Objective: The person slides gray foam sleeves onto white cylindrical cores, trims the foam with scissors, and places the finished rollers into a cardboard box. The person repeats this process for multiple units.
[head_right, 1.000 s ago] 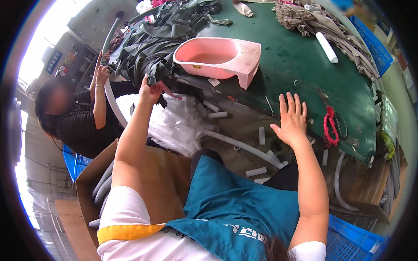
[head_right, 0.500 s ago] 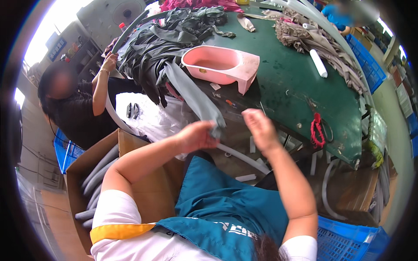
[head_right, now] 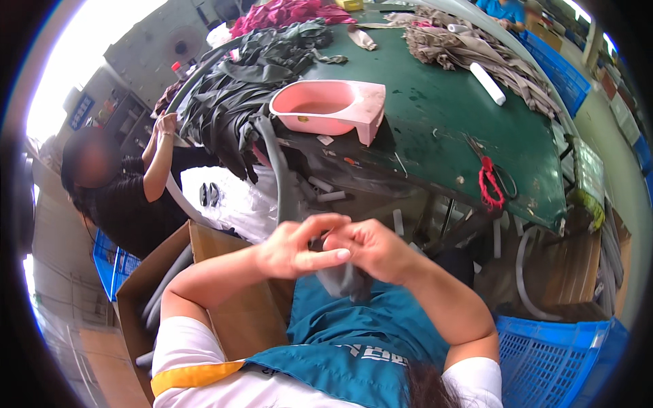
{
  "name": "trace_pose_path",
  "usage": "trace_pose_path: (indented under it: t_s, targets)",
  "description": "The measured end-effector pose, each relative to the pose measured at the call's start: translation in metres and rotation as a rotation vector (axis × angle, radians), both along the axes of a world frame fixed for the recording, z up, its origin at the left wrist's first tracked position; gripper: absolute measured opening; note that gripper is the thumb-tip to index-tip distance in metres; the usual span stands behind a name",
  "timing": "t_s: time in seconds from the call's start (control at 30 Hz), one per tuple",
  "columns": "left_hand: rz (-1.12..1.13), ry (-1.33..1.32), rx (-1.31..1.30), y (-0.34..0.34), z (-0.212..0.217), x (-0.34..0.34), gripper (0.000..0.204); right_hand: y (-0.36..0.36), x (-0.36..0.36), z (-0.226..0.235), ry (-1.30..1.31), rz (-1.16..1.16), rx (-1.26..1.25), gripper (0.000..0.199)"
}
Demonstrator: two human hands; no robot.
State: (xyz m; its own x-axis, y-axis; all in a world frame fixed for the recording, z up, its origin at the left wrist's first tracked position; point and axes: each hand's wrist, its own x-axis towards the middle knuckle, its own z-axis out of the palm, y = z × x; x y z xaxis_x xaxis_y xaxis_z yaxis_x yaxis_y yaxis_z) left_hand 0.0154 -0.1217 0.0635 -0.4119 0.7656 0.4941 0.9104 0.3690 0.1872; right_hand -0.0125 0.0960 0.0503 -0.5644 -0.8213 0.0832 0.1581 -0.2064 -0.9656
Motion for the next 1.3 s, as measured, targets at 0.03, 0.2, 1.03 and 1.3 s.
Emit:
trace_pose_path:
  t_s: [0.03,0.2,1.03,1.3]
  targets:
    - [0.001,0.128,-0.079,-0.002,0.008,-0.017,0.070,0.005,-0.005,-0.002,-0.040,-0.114,-0.040,0.030]
    - [0.795,0.340,-0.158,-0.037,0.041,-0.141,0.034,0.055,-0.023,-0.032,-0.297,-0.563,-0.016,0.024]
    - [1.118,-0.168,-0.406,-0.073,-0.031,-0.366,0.021,0.149,0.023,-0.126,-0.693,-0.832,-0.189,0.013]
    - [1.134,-0.361,0.055,-0.090,-0.005,-0.334,0.055,0.130,0.032,-0.112,-0.639,-0.772,-0.189,0.013]
